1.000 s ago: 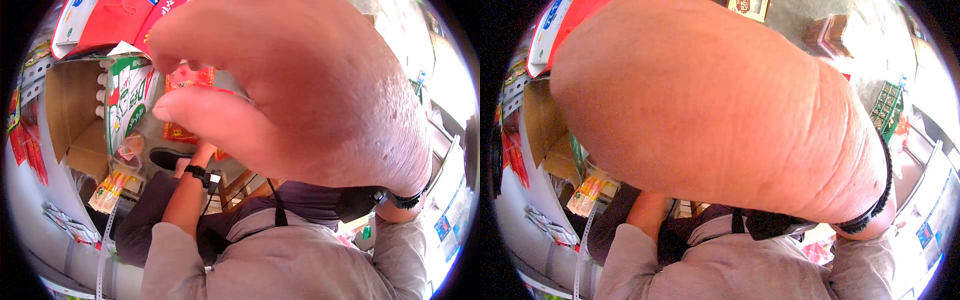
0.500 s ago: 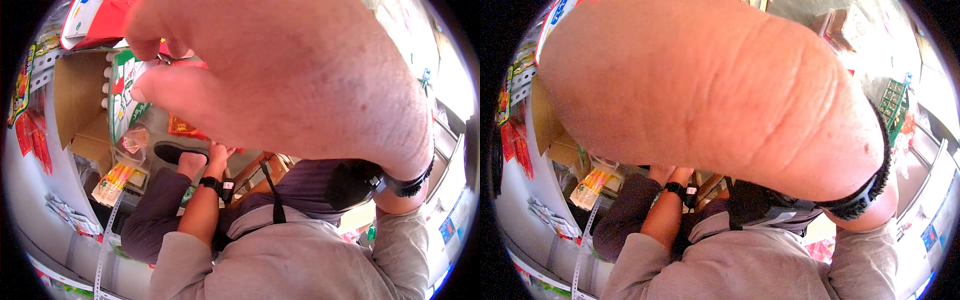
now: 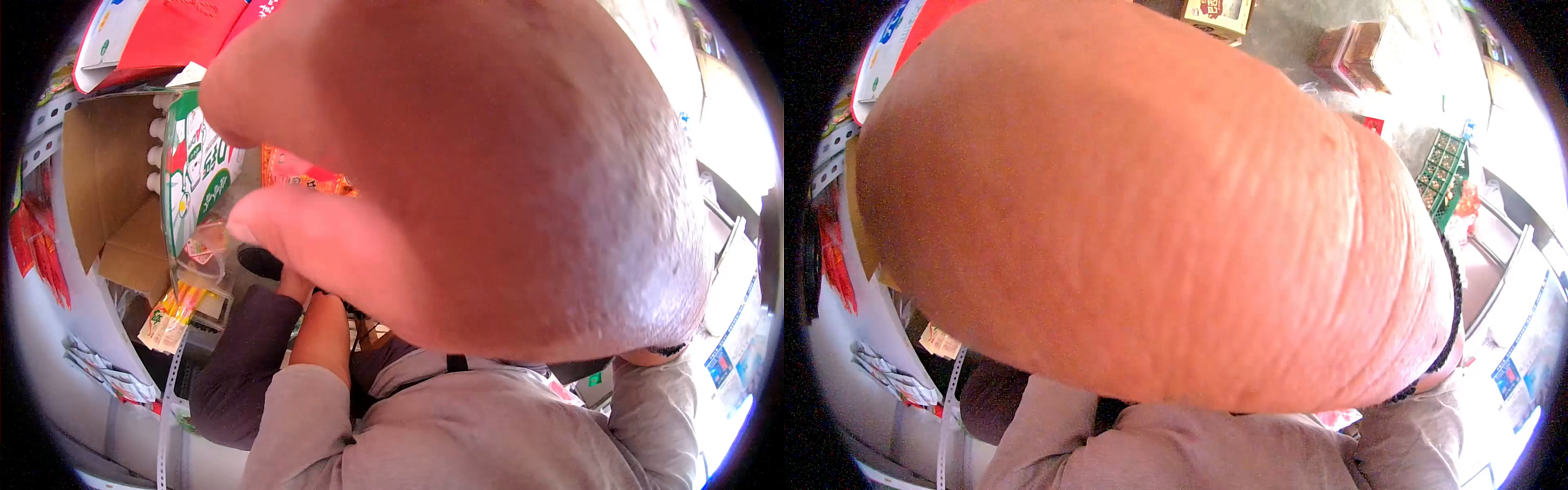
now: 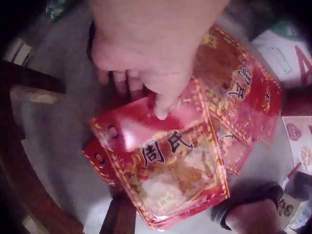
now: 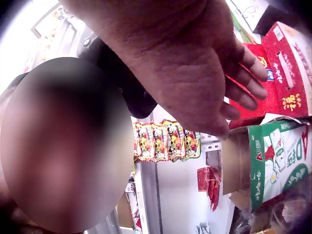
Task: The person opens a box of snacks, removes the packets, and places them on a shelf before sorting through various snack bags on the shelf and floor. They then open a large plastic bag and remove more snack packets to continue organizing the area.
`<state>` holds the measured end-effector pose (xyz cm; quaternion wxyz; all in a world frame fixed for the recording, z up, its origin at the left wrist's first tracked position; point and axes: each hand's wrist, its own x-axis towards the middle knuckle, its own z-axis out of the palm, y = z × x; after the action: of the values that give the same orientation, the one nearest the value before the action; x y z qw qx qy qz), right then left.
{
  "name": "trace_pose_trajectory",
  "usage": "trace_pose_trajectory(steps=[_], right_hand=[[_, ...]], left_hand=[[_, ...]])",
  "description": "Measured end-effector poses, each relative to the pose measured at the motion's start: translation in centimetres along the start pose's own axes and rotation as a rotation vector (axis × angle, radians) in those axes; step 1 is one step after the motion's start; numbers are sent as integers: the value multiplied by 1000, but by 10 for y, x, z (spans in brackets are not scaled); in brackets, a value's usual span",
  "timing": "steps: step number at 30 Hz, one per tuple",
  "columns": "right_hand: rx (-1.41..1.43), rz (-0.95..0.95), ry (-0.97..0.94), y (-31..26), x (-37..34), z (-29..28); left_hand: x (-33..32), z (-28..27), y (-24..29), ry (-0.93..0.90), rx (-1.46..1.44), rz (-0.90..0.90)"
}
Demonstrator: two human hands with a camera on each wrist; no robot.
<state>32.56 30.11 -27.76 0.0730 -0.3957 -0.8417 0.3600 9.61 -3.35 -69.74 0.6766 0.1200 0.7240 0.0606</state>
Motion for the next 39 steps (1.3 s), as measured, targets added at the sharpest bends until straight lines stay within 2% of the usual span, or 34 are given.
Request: trace_pose_trajectory(steps=[6, 8, 10, 11, 14, 17, 18, 19, 20, 21, 23, 25, 26, 28, 31, 32, 35, 39], right_hand=[[-10, 4, -20, 1, 5, 0], [-16, 1, -19, -1, 6, 0], [-19, -1, -8, -4, 9, -2], [-22, -5, 1, -6, 10, -4], [-31, -29, 26, -11, 17, -8], [-24, -34, 33, -13, 27, 0], [-27, -70, 84, -9, 31, 9], [-18, 88, -116, -14, 23, 2], [14, 89, -215, -27, 21, -4], [46, 93, -315, -38, 20, -9], [120, -13, -388, -44, 13, -5], [104, -226, -319, -50, 8, 10], [75, -392, -222, -46, 9, 30], [130, -507, -219, -59, 7, 39], [384, -331, -492, -104, 5, 35], [456, -318, -526, -111, 3, 37], [610, -238, -679, -128, 7, 42], [731, -258, -660, -132, 19, 58]], left_hand=[[24, 26, -10, -25, -55, 67], [31, 36, -11, 4, 43, 161], [33, 39, -8, 120, 372, 321], [20, 39, 12, 206, 571, 408], [-22, 27, 73, 165, 702, 647], [-114, 17, 159, 39, 660, 723], [-134, 13, 173, -6, 656, 706], [-157, 8, 184, -34, 651, 688], [-208, -13, 207, 87, 920, 1008], [-246, -26, 219, 87, 846, 1041], [-317, -54, 241, 212, 877, 1098], [-376, -75, 250, 275, 885, 1134], [-402, -88, 253, 289, 881, 1138], [-441, -104, 251, 343, 850, 1149], [-494, -119, 249, 534, 644, 1122], [-503, -126, 247, 598, 552, 1137], [-505, -149, 236, 654, 302, 1198], [-497, -166, 237, 575, 77, 1225]])
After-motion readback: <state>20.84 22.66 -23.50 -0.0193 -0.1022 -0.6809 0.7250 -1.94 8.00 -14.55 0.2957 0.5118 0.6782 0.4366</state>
